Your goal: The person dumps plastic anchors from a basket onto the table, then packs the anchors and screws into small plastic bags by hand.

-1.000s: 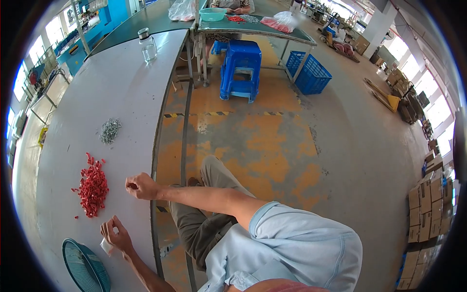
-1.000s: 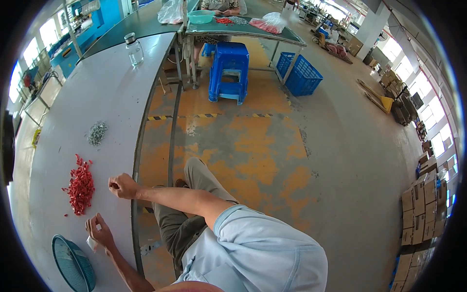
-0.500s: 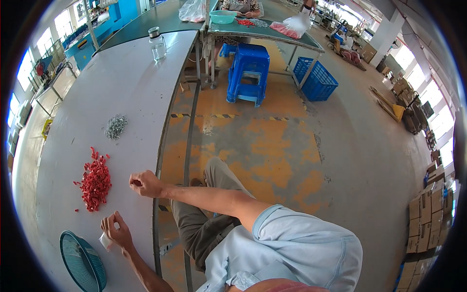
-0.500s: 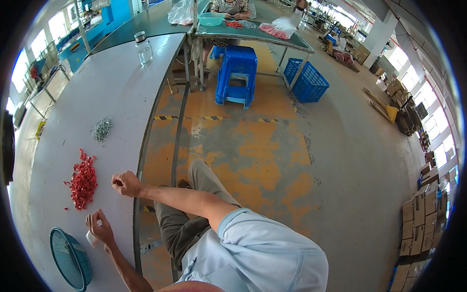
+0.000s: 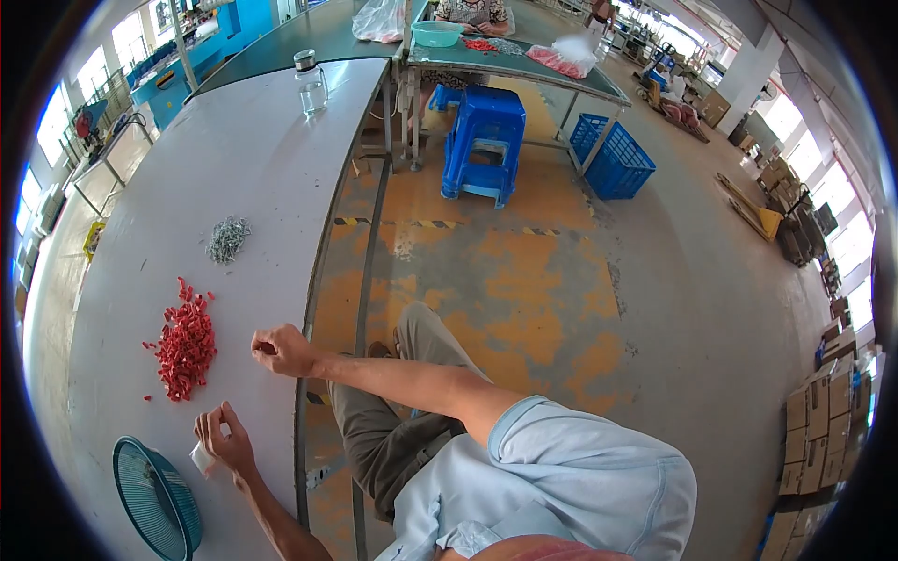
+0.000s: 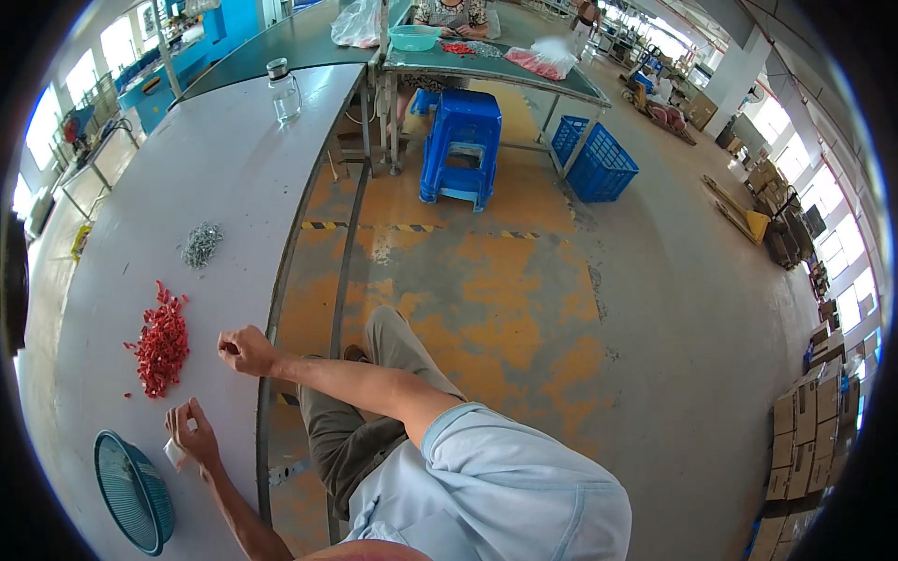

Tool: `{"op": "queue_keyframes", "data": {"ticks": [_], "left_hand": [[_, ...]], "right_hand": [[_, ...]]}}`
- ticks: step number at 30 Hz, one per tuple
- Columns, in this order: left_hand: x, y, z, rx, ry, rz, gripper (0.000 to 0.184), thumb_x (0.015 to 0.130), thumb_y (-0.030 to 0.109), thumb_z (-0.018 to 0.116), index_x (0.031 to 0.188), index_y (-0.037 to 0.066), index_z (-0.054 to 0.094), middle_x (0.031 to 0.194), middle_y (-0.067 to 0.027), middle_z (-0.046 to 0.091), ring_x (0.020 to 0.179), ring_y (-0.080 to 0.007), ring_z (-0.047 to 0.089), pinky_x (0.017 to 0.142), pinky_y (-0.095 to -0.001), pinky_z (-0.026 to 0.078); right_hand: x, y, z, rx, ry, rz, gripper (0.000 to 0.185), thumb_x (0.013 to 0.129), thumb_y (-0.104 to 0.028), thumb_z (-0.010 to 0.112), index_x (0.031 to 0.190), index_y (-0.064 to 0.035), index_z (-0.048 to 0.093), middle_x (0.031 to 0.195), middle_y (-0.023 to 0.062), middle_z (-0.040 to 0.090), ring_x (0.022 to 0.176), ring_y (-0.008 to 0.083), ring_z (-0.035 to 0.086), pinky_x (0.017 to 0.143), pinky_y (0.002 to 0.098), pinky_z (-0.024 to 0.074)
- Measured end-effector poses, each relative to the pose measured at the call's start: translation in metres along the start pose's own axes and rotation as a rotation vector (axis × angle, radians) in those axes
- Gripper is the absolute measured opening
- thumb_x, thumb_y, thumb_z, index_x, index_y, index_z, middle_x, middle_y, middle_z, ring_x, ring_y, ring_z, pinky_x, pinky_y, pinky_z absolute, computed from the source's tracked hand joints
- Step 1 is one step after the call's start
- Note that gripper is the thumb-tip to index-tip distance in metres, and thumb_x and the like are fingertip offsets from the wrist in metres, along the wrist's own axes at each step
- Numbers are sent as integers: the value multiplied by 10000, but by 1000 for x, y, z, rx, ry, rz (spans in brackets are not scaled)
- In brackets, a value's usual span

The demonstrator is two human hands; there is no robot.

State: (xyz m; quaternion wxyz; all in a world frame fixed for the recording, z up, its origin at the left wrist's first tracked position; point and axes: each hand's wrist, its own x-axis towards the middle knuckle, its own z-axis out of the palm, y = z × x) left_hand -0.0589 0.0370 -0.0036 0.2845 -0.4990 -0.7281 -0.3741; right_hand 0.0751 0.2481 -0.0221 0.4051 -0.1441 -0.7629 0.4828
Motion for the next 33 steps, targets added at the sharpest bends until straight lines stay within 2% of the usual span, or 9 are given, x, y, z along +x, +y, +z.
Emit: {"op": "queue_keyframes", "data": {"ticks": [18, 20, 24, 29, 33], "left_hand": [[3, 2, -2, -4, 10, -6, 173, 884, -5, 765, 794, 22, 619, 715, -91, 550, 685, -267, 530, 762, -401, 470], [4, 4, -4, -14, 8, -1, 178, 878, -4, 764, 787, 27, 615, 723, -95, 561, 697, -275, 535, 768, -406, 465], [5, 4, -6, -3, 18, -35, 182, 873, -1, 766, 786, 29, 609, 734, -96, 568, 714, -280, 539, 772, -409, 458], [6, 2, -7, -10, -7, -22, 183, 854, -13, 774, 799, 37, 607, 745, -91, 571, 731, -277, 542, 775, -412, 453], [9, 5, -6, -19, 0, -43, 191, 846, -17, 779, 800, 38, 602, 748, -90, 574, 733, -274, 543, 776, -413, 453]], "right_hand": [[0, -4, -2, -2, -26, 17, 82, 892, -89, 692, 899, -7, 689, 702, 151, 683, 606, 270, 669, 598, 388, 517], [0, -6, -3, -1, -46, 39, 88, 933, -88, 686, 940, -1, 689, 703, 107, 678, 612, 167, 629, 601, 341, 506], [0, -7, -1, 9, -90, 50, 116, 921, -115, 686, 943, -1, 689, 730, 139, 695, 645, 230, 682, 626, 370, 526], [2, -5, -1, 56, -89, 62, 106, 948, -91, 679, 961, 13, 682, 722, 84, 676, 656, 124, 629, 629, 323, 517], [3, 0, 1, 84, -90, 53, 86, 958, -72, 676, 969, 14, 684, 720, 64, 665, 667, 100, 613, 626, 310, 512]]}}
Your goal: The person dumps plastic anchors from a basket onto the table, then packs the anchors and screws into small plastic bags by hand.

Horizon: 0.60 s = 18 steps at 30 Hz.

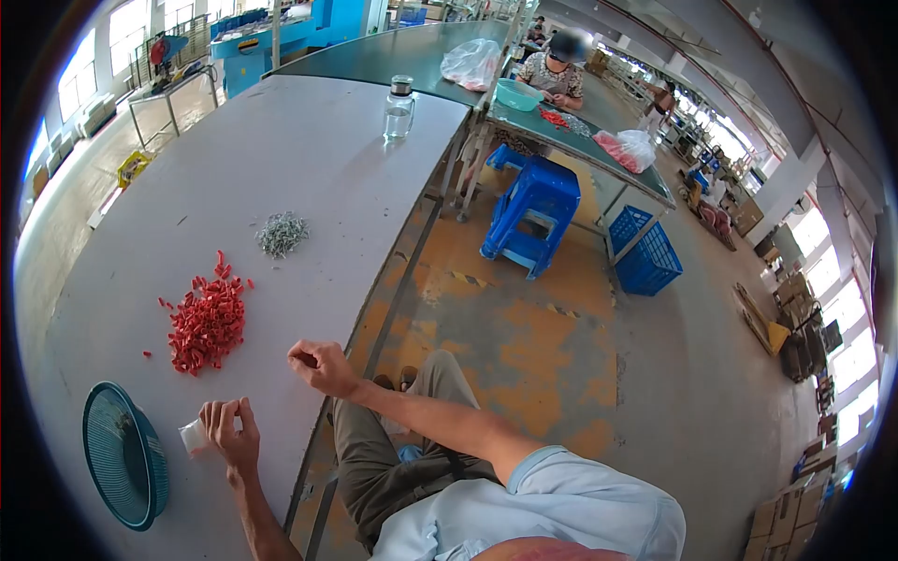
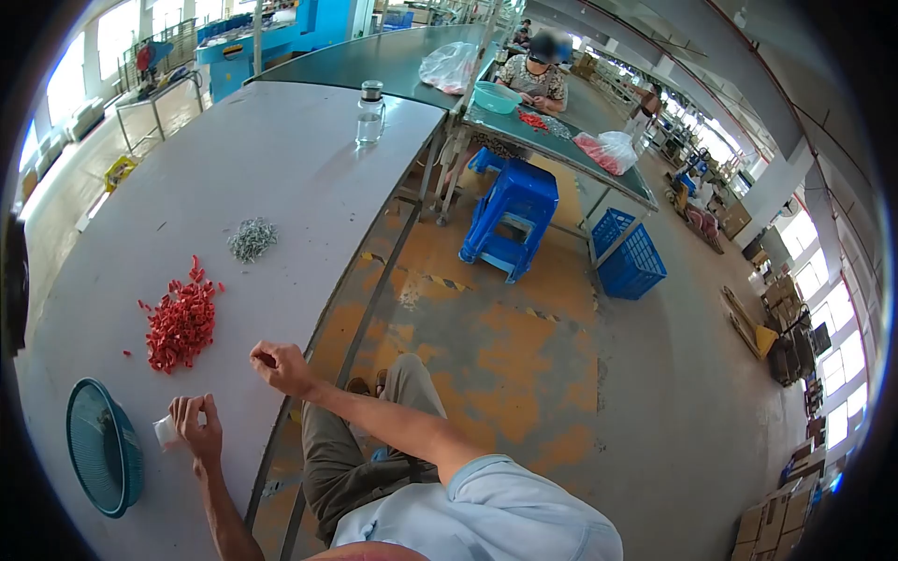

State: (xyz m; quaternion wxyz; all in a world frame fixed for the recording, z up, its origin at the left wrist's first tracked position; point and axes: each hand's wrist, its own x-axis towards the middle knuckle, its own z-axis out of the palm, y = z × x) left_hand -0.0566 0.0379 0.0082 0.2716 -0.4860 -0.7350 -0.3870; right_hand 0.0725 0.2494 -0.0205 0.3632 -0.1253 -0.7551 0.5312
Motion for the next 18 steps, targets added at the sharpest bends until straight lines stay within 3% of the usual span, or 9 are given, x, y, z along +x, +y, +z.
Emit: {"op": "queue_keyframes", "data": {"ticks": [18], "left_hand": [[0, 3, -2, -13, -18, 5, 171, 881, 10, 770, 809, 20, 615, 763, -103, 590, 743, -268, 546, 763, -413, 465]], "right_hand": [[0, -3, -3, -14, 6, -1, 57, 944, -46, 674, 970, 5, 681, 753, 78, 683, 673, 115, 637, 644, 301, 531]]}}
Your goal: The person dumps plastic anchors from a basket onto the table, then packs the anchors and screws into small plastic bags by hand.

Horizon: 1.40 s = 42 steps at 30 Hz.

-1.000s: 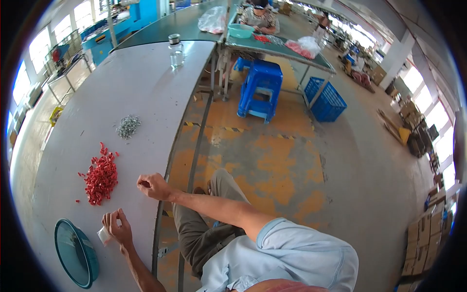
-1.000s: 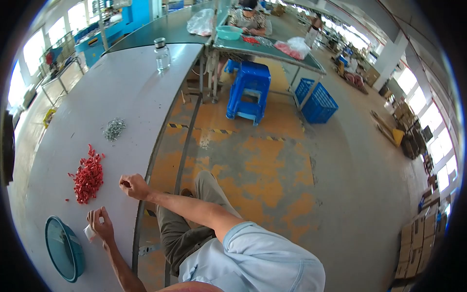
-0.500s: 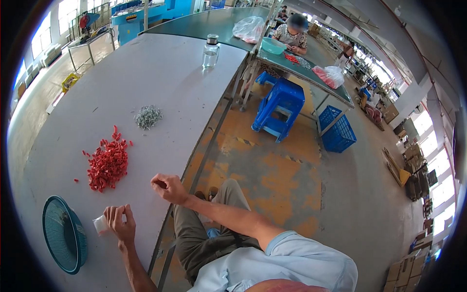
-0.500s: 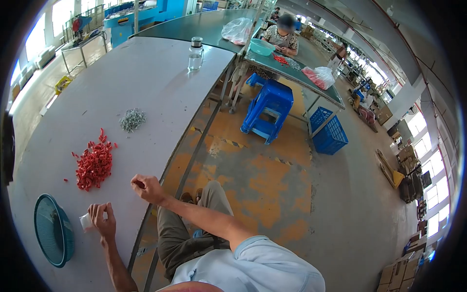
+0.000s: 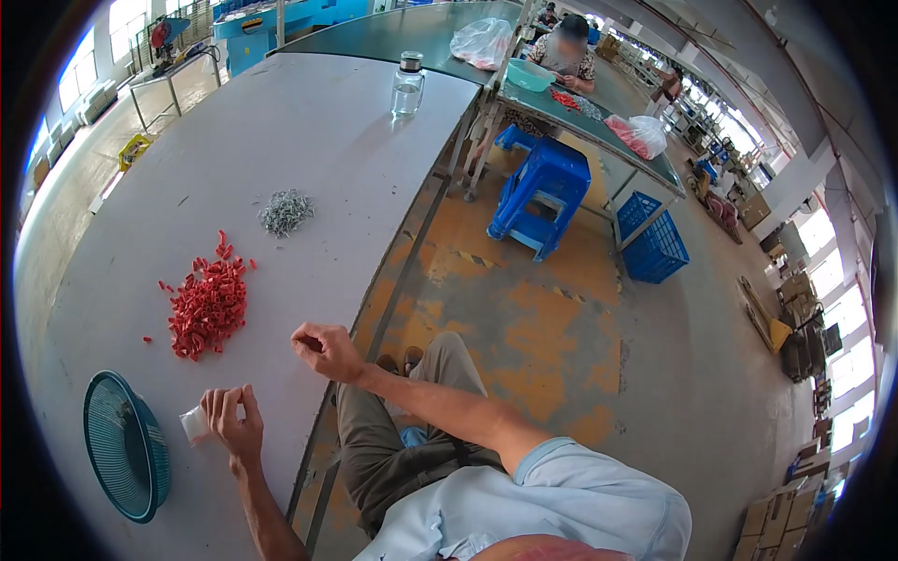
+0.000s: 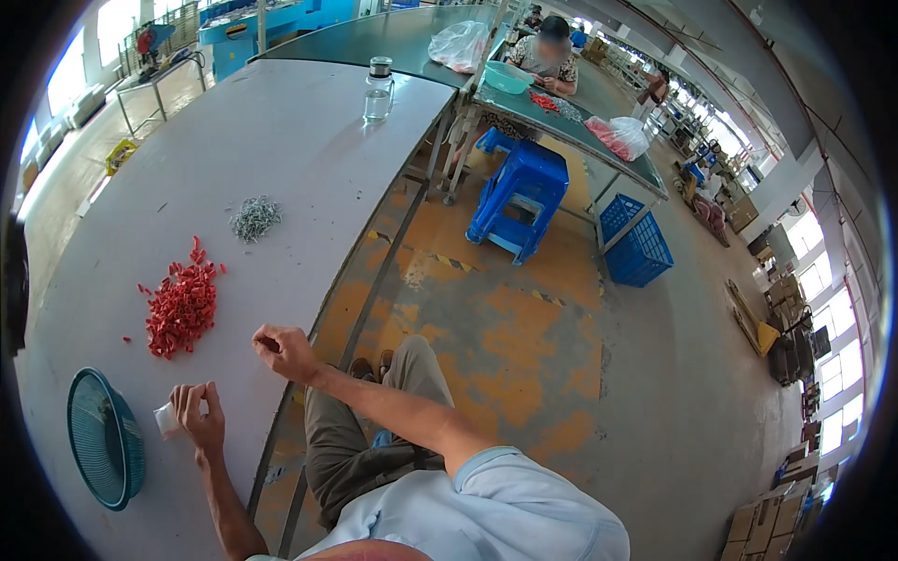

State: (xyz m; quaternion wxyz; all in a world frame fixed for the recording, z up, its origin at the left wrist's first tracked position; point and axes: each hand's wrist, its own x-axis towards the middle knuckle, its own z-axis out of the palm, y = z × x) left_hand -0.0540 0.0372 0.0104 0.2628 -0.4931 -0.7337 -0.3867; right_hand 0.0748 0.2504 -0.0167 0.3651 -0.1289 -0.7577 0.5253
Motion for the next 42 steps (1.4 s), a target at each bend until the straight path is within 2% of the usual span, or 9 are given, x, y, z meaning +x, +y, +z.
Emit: {"op": "queue_keyframes", "data": {"ticks": [6, 8, 14, 21, 30, 32, 36, 38, 42], "left_hand": [[2, 3, -2, -13, -13, 14, 172, 877, -20, 760, 808, 21, 608, 755, -102, 578, 737, -275, 543, 747, -413, 452], [1, 1, -1, 3, 8, 20, 190, 850, -19, 777, 793, 35, 604, 742, -84, 579, 716, -260, 541, 762, -400, 454], [1, 1, -1, -5, 34, 40, 183, 862, -19, 766, 795, 31, 603, 737, -83, 576, 713, -258, 542, 756, -403, 452], [1, 0, -2, 6, 34, 37, 189, 867, -15, 763, 792, 30, 596, 735, -87, 572, 709, -260, 541, 753, -408, 452], [1, -1, -2, 1, 19, -4, 179, 882, -12, 751, 800, 23, 595, 760, -96, 569, 749, -283, 535, 760, -412, 442], [1, -2, -2, 2, 31, -4, 193, 841, -29, 779, 801, 39, 603, 751, -92, 576, 730, -270, 542, 783, -412, 452], [1, -1, -5, 7, 21, -15, 193, 840, -26, 781, 803, 39, 603, 753, -93, 578, 733, -273, 543, 787, -415, 454], [0, -3, -3, 5, 31, -4, 192, 839, -22, 783, 803, 37, 604, 755, -94, 578, 735, -276, 543, 789, -416, 455], [-1, -3, -3, 12, 31, -10, 191, 840, -16, 785, 805, 35, 604, 757, -94, 578, 739, -278, 544, 789, -415, 456]], "right_hand": [[-1, 5, 2, 0, 9, -23, 76, 957, -62, 680, 983, 8, 694, 796, 67, 702, 719, 105, 650, 667, 288, 544], [-1, 5, 2, -1, 20, -33, 60, 940, -47, 672, 964, 7, 680, 754, 88, 680, 669, 133, 639, 635, 317, 528], [0, 0, 1, -30, 19, -22, 72, 941, -58, 674, 964, 11, 682, 736, 97, 680, 648, 157, 637, 627, 324, 526], [-1, 1, 2, 9, 2, -4, 74, 941, -59, 678, 964, 11, 684, 729, 100, 675, 646, 140, 629, 619, 324, 518], [1, 3, 2, -1, 3, -10, 77, 951, -61, 675, 964, 15, 681, 706, 76, 649, 638, 115, 591, 615, 310, 511], [1, 2, 3, 11, 29, -40, 79, 953, -65, 677, 970, 12, 684, 711, 65, 648, 649, 99, 585, 621, 299, 511], [0, -1, 0, 26, -11, 12, 80, 956, -66, 676, 974, 11, 686, 718, 49, 647, 665, 85, 585, 626, 289, 510], [0, -1, 0, 8, -23, 31, 91, 976, -76, 671, 988, 10, 699, 724, 8, 620, 655, 59, 531, 599, 268, 477], [0, 0, 1, 17, -12, 20, 96, 980, -77, 671, 985, 14, 699, 717, 3, 617, 646, 57, 521, 588, 270, 467]]}}
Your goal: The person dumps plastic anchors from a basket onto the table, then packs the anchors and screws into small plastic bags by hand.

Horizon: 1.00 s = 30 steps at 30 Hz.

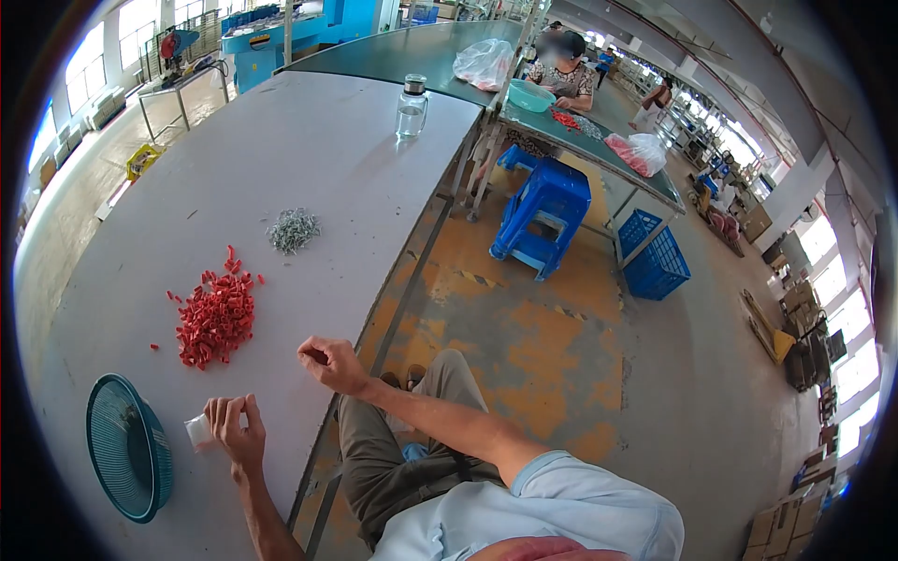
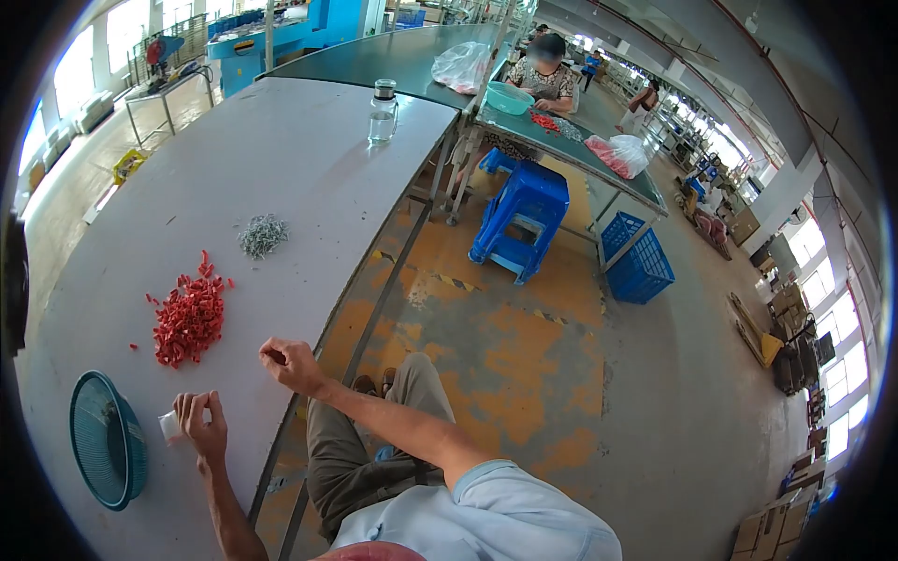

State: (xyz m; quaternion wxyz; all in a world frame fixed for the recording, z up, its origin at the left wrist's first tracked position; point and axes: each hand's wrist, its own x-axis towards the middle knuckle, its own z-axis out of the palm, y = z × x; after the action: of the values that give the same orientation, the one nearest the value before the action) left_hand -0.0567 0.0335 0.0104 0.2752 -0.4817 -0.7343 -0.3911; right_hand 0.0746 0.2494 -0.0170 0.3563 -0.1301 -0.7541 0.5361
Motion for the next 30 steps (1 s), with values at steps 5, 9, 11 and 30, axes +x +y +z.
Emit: {"op": "queue_keyframes", "data": {"ticks": [5, 9, 11, 30], "left_hand": [[1, 0, -1, 3, -12, -7, 191, 844, -11, 783, 805, 36, 603, 761, -93, 576, 741, -279, 545, 801, -420, 462], [2, -1, -1, -11, 7, -17, 186, 849, -10, 774, 802, 36, 600, 761, -93, 572, 741, -282, 543, 804, -421, 465], [2, 0, -2, -10, 3, -13, 181, 855, -12, 763, 797, 36, 598, 761, -94, 572, 739, -283, 540, 796, -419, 462], [2, 2, -4, -11, -3, 6, 192, 861, 9, 769, 791, 41, 593, 759, -85, 581, 741, -269, 540, 780, -417, 448]], "right_hand": [[-1, 13, -3, 349, -31, 145, 210, 978, -47, 646, 1186, -29, 675, 779, 18, 654, 628, 64, 581, 550, 264, 491], [57, -45, -89, 411, 200, 181, 684, 991, -81, 618, 1604, -66, 314, 867, 77, 694, 571, 104, 619, 451, 246, 490], [127, -76, -162, 328, 337, 143, 1002, 878, -132, 703, 1665, -16, 94, 854, 104, 716, 559, 151, 641, 461, 279, 491], [258, -202, -377, -420, 572, 93, 925, 850, -64, 769, 1565, 47, 192, 797, 147, 728, 549, 206, 714, 415, 305, 570]]}}
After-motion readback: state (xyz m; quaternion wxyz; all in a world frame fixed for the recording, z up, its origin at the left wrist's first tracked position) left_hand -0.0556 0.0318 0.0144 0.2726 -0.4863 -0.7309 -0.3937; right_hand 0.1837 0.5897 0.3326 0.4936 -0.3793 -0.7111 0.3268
